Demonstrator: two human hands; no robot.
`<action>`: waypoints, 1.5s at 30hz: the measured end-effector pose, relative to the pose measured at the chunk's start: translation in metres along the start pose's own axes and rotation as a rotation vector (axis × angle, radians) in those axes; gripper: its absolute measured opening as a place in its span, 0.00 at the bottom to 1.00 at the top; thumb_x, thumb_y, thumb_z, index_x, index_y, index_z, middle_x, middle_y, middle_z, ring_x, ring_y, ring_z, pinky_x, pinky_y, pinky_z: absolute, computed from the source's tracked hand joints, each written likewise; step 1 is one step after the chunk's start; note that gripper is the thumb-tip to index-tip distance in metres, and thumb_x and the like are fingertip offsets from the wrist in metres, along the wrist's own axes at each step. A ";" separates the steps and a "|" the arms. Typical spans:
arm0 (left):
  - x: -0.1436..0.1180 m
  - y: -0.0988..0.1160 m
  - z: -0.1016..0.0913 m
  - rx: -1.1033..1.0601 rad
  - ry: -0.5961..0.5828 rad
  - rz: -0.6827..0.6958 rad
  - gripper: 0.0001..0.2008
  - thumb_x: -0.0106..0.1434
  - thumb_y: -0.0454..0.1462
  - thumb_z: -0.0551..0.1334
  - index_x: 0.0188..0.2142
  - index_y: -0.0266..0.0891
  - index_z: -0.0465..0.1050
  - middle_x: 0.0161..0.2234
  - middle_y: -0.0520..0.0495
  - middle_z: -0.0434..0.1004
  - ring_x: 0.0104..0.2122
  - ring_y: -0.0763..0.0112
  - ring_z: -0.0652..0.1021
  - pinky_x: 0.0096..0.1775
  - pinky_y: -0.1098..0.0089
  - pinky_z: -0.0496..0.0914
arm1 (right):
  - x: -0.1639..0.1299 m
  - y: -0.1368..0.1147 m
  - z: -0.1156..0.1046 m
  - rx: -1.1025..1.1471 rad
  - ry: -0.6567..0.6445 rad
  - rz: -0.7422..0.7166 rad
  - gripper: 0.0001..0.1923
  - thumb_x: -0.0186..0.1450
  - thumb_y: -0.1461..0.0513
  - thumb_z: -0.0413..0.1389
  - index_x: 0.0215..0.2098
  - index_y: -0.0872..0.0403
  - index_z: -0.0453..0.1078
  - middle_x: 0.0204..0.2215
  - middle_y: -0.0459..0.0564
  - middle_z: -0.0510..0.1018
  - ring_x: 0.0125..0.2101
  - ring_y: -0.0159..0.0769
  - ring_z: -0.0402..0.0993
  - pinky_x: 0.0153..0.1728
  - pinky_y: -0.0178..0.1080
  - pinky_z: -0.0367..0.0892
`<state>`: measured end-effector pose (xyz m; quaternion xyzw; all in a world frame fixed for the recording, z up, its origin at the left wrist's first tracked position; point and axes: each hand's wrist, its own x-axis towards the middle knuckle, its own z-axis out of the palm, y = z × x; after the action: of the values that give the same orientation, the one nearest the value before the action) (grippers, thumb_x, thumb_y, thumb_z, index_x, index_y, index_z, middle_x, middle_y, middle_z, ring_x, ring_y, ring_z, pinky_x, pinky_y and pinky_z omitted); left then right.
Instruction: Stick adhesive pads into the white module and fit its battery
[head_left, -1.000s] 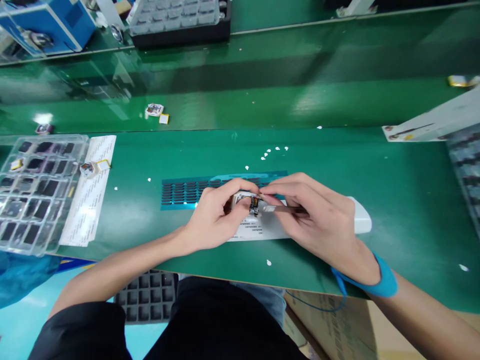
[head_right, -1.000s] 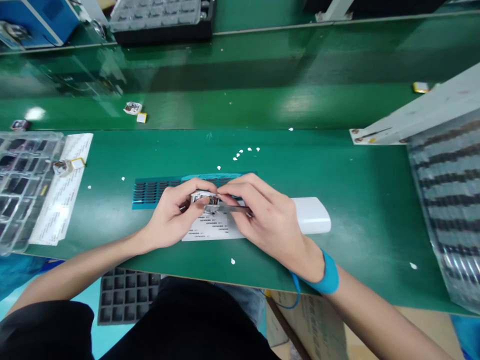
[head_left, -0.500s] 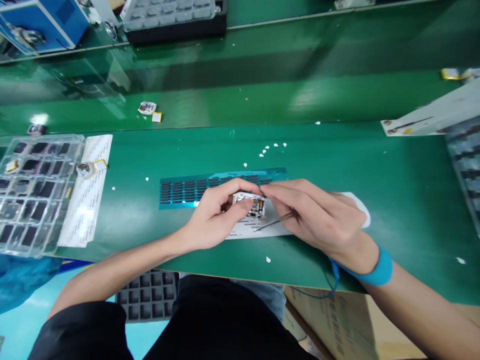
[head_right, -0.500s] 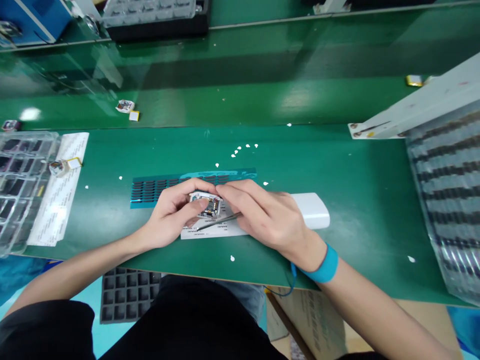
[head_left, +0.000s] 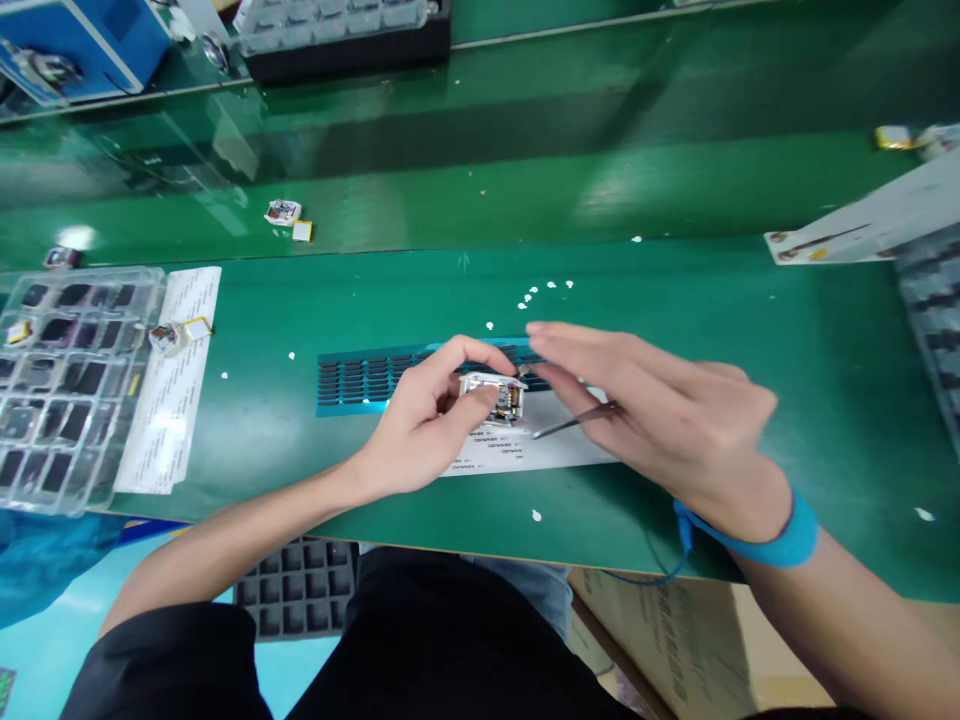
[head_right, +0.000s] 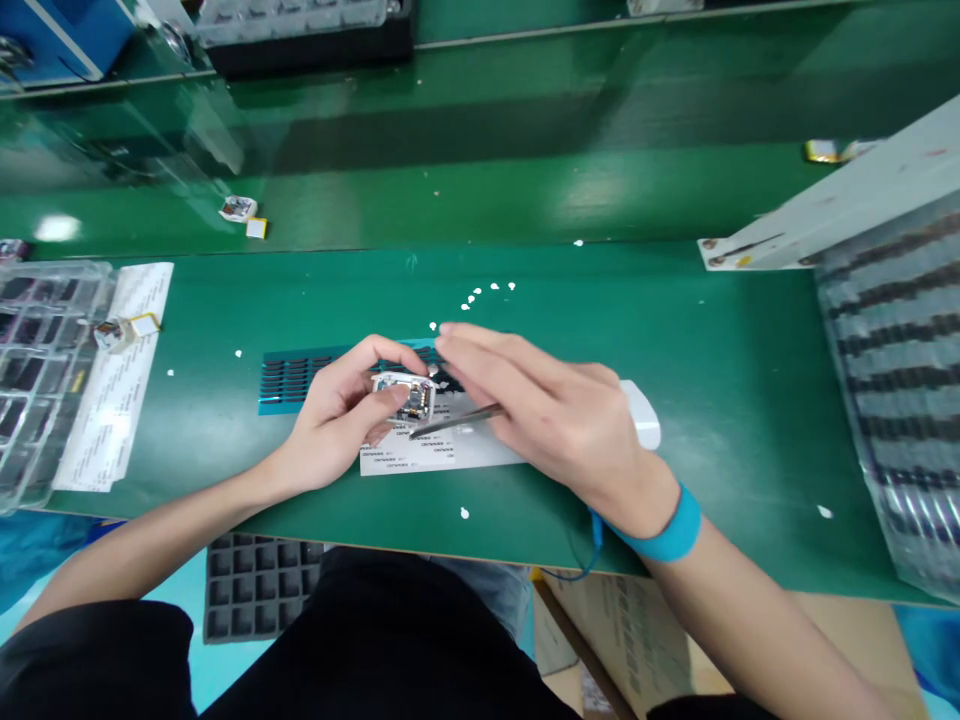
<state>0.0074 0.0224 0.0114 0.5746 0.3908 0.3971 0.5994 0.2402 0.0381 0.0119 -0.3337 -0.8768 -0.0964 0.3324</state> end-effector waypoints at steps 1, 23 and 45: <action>0.000 -0.001 0.001 -0.005 -0.013 0.008 0.04 0.74 0.37 0.61 0.45 0.40 0.68 0.20 0.62 0.57 0.17 0.80 0.56 0.18 0.74 0.50 | -0.003 0.000 0.001 -0.001 -0.012 -0.030 0.24 0.69 0.76 0.60 0.60 0.53 0.75 0.53 0.46 0.86 0.43 0.32 0.87 0.32 0.29 0.76; -0.007 -0.022 0.012 0.312 0.133 0.344 0.06 0.75 0.34 0.61 0.46 0.43 0.62 0.21 0.64 0.62 0.15 0.83 0.64 0.19 0.79 0.55 | -0.011 -0.011 0.004 0.052 -0.118 -0.152 0.42 0.76 0.73 0.54 0.83 0.56 0.44 0.55 0.57 0.84 0.42 0.43 0.88 0.33 0.40 0.82; -0.007 -0.022 0.012 0.343 0.085 0.512 0.10 0.72 0.32 0.63 0.45 0.43 0.62 0.23 0.66 0.65 0.14 0.88 0.59 0.17 0.84 0.52 | 0.010 -0.023 0.005 0.901 -0.296 0.657 0.25 0.75 0.40 0.60 0.34 0.50 0.77 0.22 0.43 0.73 0.20 0.29 0.59 0.20 0.37 0.56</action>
<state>0.0162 0.0107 -0.0103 0.7300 0.3193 0.4873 0.3573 0.2168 0.0280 0.0159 -0.4240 -0.7187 0.4429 0.3279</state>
